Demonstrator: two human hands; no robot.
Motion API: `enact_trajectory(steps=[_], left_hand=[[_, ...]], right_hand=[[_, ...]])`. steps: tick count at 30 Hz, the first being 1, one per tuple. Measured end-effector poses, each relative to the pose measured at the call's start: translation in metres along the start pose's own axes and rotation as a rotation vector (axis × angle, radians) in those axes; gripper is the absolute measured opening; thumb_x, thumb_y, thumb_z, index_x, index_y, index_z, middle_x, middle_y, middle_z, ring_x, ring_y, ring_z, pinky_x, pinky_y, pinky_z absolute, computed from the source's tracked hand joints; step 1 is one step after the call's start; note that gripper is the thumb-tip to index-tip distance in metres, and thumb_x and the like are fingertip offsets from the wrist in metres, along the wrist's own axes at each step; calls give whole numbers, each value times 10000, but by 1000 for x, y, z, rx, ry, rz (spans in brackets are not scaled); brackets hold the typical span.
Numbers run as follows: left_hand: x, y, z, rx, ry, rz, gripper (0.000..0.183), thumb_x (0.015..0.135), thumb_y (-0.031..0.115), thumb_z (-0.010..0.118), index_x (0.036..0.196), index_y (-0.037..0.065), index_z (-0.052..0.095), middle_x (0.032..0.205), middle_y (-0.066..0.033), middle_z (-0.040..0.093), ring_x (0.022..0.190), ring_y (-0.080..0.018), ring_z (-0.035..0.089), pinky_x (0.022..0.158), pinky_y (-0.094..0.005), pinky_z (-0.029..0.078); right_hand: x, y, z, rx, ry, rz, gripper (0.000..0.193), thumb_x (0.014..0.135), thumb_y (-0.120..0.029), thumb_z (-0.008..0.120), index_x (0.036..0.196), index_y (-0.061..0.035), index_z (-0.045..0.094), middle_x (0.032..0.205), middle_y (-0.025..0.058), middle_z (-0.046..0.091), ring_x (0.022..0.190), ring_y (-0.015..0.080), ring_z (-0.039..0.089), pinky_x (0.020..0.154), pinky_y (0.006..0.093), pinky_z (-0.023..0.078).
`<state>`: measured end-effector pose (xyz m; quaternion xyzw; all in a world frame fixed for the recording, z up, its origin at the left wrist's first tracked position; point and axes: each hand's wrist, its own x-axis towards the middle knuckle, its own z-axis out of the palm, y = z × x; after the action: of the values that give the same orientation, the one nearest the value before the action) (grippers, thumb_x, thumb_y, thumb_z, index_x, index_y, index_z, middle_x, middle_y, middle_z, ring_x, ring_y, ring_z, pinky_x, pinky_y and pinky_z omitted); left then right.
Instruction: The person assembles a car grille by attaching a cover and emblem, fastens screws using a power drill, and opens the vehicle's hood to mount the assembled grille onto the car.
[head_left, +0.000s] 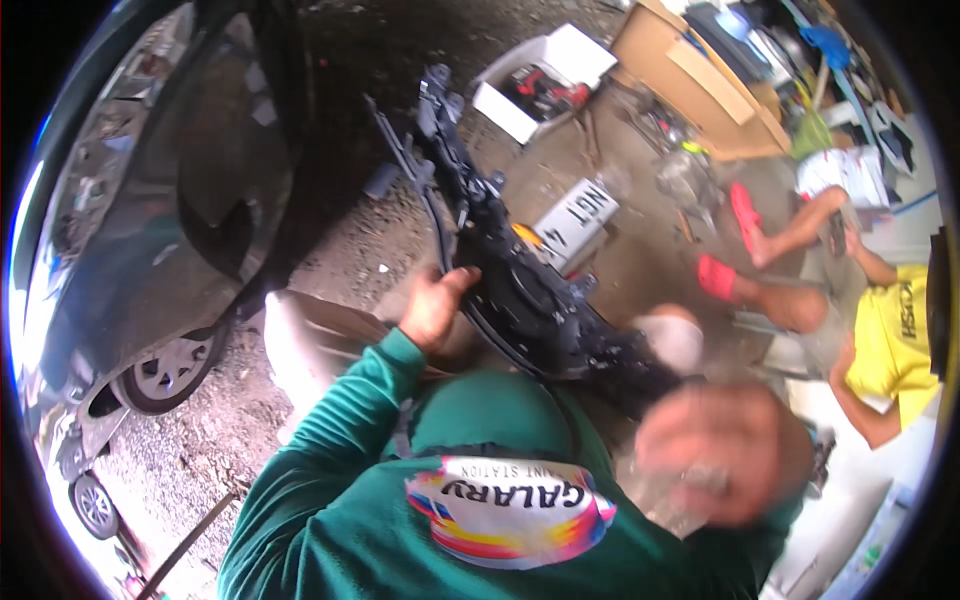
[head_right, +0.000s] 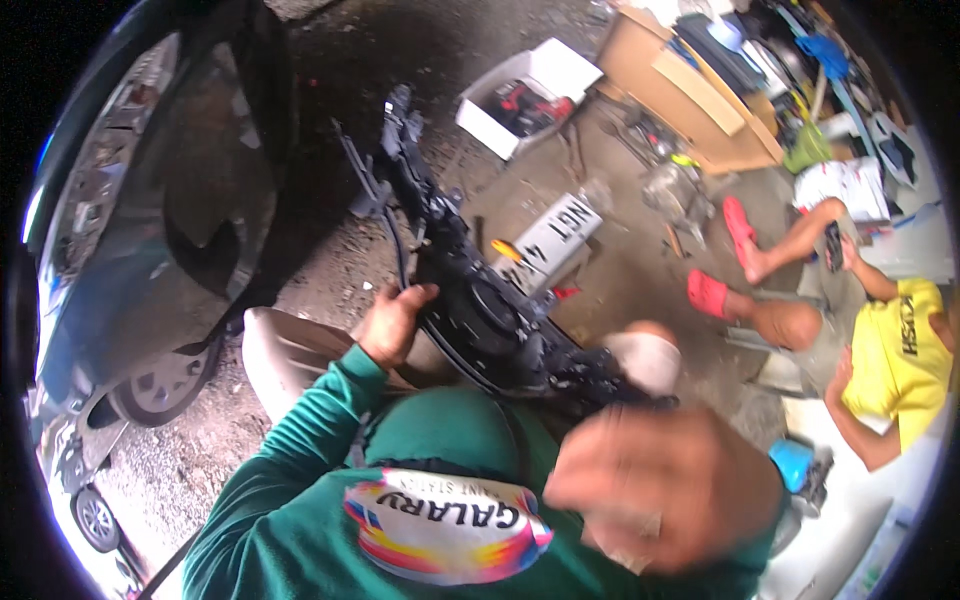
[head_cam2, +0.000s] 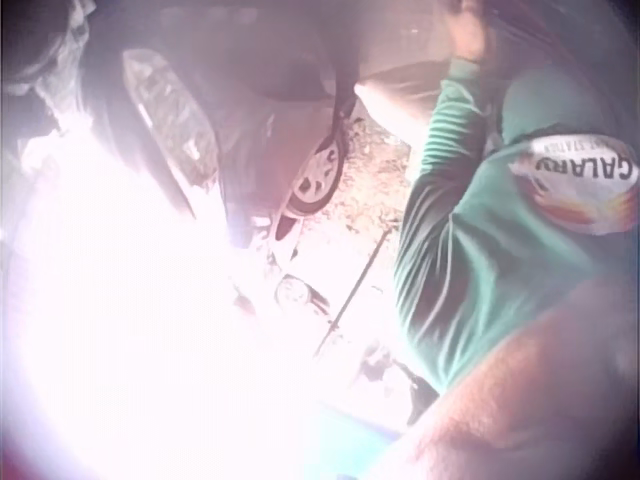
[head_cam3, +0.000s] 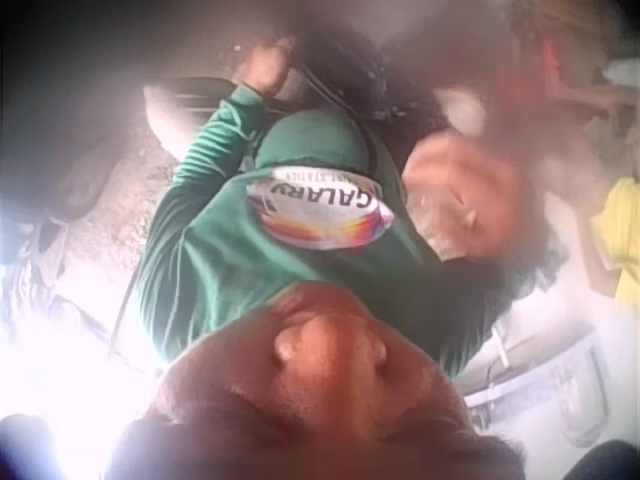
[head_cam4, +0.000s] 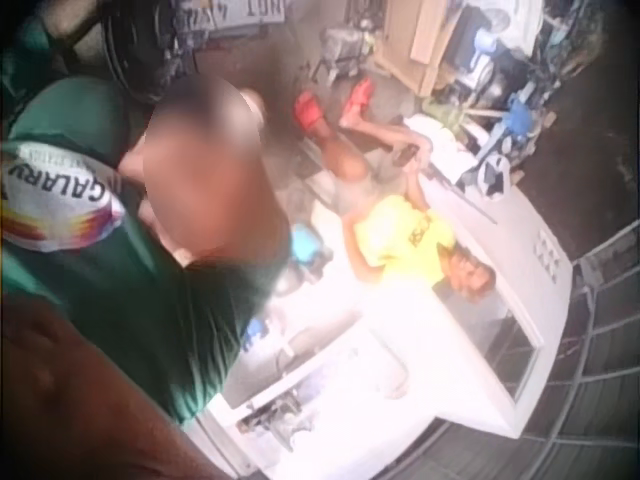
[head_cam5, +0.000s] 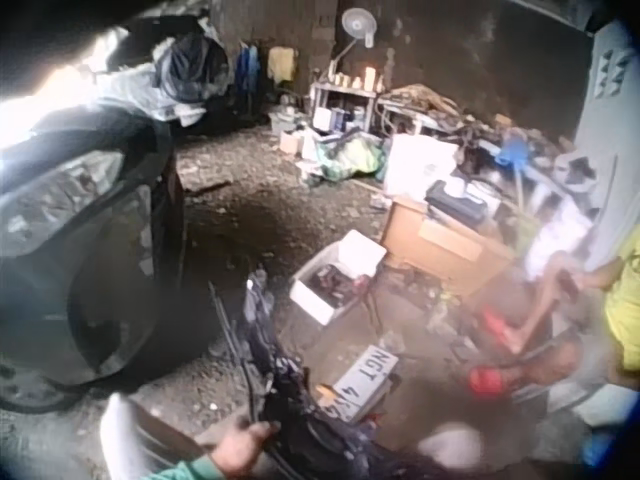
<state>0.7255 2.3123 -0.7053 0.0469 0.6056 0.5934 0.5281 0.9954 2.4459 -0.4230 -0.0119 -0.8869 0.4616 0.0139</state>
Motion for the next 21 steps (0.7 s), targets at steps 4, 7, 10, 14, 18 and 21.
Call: enact_trajectory(steps=[4,7,10,14,18,21], left_hand=[[36,-38,-16,-169,-75,4,351,982,135,707,1231,-112,696,1141,-134,762,1012,-225,718,931,-354,570],[42,-42,-30,-222,-1,12,335,982,141,703,1199,-114,694,1132,-140,761,1037,-227,712,930,-351,558],[49,-39,-24,-212,7,27,338,992,162,690,1199,-104,700,1171,-136,761,1090,-223,702,976,-357,536],[63,-30,-52,404,77,357,398,1071,245,579,1277,-55,739,1287,-125,763,1190,-230,686,1111,-369,481],[76,32,-91,-137,92,213,369,1057,260,617,1234,-38,746,1191,-110,760,1112,-222,689,1055,-380,503],[82,57,-148,195,79,464,289,1031,95,630,1290,-16,693,1253,-96,716,1135,-237,682,1041,-378,544]], right_hand=[[40,-106,-13,-392,-347,-90,141,890,-160,707,990,-61,722,1010,108,747,709,232,704,631,442,585],[51,-130,-4,-767,-579,5,484,872,-296,670,1275,-29,661,1202,137,685,942,225,635,767,340,533],[66,-121,14,-1314,-702,-53,364,1084,-407,563,942,-119,736,1001,57,668,920,199,623,727,334,506],[76,-37,53,-915,-350,28,196,914,-249,661,885,-73,742,919,118,721,700,242,667,598,417,535],[152,73,-16,-672,-252,-155,199,808,-197,709,840,-11,772,767,209,713,674,382,693,619,498,568],[233,199,-85,-808,-231,188,233,800,-205,718,913,-17,798,867,238,751,784,437,731,692,547,592]])
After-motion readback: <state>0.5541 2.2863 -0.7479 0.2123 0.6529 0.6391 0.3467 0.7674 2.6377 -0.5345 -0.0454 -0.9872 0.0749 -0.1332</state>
